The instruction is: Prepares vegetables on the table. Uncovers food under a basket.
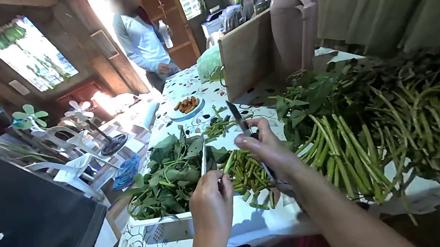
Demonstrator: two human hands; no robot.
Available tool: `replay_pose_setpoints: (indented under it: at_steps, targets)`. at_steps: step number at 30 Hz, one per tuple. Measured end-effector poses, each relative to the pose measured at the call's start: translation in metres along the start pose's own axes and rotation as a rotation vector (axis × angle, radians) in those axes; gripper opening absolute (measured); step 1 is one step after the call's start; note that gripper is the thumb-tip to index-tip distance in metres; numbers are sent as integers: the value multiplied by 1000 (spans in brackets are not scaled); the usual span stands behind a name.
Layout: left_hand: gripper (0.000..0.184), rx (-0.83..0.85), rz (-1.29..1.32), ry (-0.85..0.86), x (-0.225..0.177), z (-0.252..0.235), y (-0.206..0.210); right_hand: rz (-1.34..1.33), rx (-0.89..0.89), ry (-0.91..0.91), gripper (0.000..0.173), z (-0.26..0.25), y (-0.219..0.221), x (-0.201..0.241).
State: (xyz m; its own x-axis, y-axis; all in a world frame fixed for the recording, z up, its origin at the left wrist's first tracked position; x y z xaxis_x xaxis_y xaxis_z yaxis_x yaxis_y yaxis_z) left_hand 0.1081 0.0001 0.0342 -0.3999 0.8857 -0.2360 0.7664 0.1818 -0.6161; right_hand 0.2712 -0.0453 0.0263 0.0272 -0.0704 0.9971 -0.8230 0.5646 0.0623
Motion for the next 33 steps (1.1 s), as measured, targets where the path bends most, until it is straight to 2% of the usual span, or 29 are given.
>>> replay_pose_setpoints:
  at_steps: [2, 4, 5, 7, 9, 11, 13, 14, 17, 20, 23, 25, 26, 28, 31, 33]
  targets:
    - [14, -21, 34, -12, 6, -5, 2, -121, 212, 32, 64, 3, -1, 0]
    - [14, -34, 57, -12, 13, -11, 7, -201, 461, 15, 81, 8, 4, -9]
    - [15, -28, 72, -5, 15, -13, 10, -252, 560, -2, 83, 11, 6, -13]
    - [16, -15, 109, 11, 14, -14, 15, -340, 688, 1, 62, 15, 10, -18]
    - [17, 2, 140, 26, 12, -13, 20, -363, 762, 13, 51, 16, 11, -22]
    - [17, 18, 155, 33, 11, -11, 23, -331, 733, -1, 53, 17, 11, -21]
    - [18, 44, 163, 20, 12, -11, 23, -231, 647, -19, 80, 19, 12, -16]
    - [18, 50, 161, 17, 12, -11, 22, -135, 590, -32, 88, 20, 14, -13]
    - [12, 68, 147, 8, 9, -12, 19, 228, 388, -106, 98, 20, 18, -12]
    - [15, 83, 167, -25, 7, -11, 18, 398, 222, -116, 97, 19, 26, -16]
    - [15, 35, 132, -30, 5, -7, 15, 306, 54, -93, 83, 14, 23, -14]
    - [15, -5, 120, 3, 3, -2, 13, 159, -9, -9, 74, 6, 9, -12]
    - [16, -14, 135, 6, 4, -2, 13, 78, 28, 37, 69, 6, 4, -9]
    - [16, -6, 153, -31, 11, -6, 15, -74, 225, 56, 63, 8, 2, -9]
    - [17, 2, 183, -55, 20, -13, 21, -179, 572, 23, 96, 13, 9, -16]
    - [17, 1, 220, -52, 19, -14, 23, -195, 671, 15, 105, 16, 14, -20]
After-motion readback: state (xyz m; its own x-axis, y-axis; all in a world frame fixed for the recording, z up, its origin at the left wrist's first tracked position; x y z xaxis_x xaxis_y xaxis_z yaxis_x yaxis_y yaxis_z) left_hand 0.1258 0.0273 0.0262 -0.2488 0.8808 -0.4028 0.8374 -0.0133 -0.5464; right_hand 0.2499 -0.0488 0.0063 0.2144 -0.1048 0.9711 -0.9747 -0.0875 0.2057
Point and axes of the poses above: each hand's wrist, its own z-axis away from the middle knuckle, its own y-axis out of the palm, x = y × z, the point moved 5 cm from there along -z, towards the middle knuckle, and after that the axes turned 3 degrees about y, right-handed, at the moved point
